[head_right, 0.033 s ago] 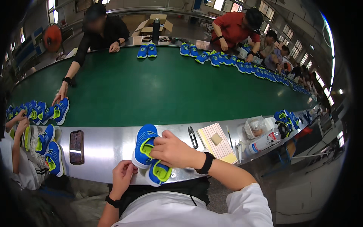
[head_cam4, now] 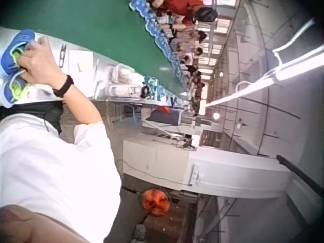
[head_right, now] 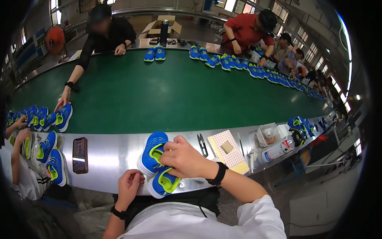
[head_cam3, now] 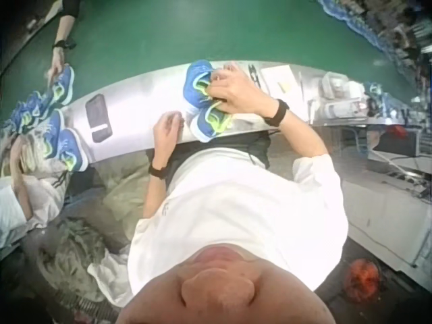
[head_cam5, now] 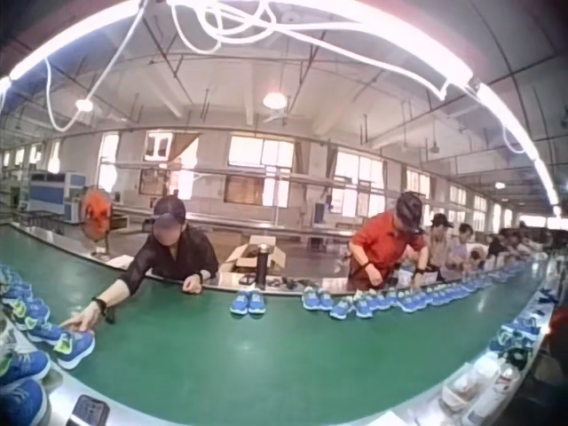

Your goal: Inspecting and applying a cleaning agent or adhesive to children's shoes on a factory assembly line.

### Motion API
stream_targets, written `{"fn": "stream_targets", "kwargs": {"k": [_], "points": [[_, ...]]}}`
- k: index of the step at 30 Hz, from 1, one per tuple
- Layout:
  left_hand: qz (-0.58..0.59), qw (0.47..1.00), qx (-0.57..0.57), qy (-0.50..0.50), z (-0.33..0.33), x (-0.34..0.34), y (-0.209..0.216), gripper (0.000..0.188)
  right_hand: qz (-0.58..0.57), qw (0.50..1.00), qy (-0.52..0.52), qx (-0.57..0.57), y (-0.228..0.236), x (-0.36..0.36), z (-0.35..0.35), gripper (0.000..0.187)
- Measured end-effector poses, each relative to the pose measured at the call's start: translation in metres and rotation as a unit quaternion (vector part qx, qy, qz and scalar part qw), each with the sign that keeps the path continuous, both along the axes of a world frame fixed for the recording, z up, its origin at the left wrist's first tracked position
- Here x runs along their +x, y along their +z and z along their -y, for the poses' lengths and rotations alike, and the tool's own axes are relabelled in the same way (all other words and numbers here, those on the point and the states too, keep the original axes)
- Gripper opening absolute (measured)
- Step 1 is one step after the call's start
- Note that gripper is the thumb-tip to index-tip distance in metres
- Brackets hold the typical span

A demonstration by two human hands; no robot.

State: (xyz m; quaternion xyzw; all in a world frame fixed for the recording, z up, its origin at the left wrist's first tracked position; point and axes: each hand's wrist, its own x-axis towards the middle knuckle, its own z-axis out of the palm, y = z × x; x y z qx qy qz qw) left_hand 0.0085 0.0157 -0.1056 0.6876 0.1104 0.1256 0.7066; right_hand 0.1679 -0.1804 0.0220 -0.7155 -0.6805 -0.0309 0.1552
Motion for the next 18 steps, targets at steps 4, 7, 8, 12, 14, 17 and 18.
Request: {"fn": "stream_targets", "kwargs": {"k": [4, 7, 8, 12, 14, 17, 18], "points": [[0.018, 0.995, 0.094, 0.016, 0.0, 0.001, 0.005, 0.013, -0.095, 0.982, -0.147, 0.077, 0.006, 0.002, 0.0, 0.026], [0.012, 0.993, 0.113, 0.017, -0.003, 0.003, -0.003, 0.016, -0.091, 0.975, -0.194, -0.055, 0.009, 0.0, -0.006, 0.035], [0.019, 0.994, 0.105, 0.019, -0.003, 0.002, -0.006, 0.017, -0.112, 0.979, -0.162, -0.045, 0.0, 0.0, -0.011, 0.039], [0.027, 0.991, 0.128, 0.041, -0.001, -0.002, -0.014, 0.019, -0.15, 0.971, -0.166, -0.088, -0.008, 0.009, -0.016, 0.045], [0.068, 0.99, 0.019, 0.124, 0.006, -0.005, -0.014, 0.029, -0.154, 0.969, -0.17, -0.093, -0.005, 0.011, -0.013, 0.043], [0.166, 0.964, 0.202, 0.055, 0.003, -0.004, 0.008, 0.044, -0.148, 0.968, -0.174, -0.105, -0.006, 0.005, -0.009, 0.045], [0.154, 0.964, 0.219, 0.007, 0.003, -0.003, 0.01, 0.049, -0.113, 0.978, -0.155, -0.088, -0.008, 0.001, -0.009, 0.046]]}}
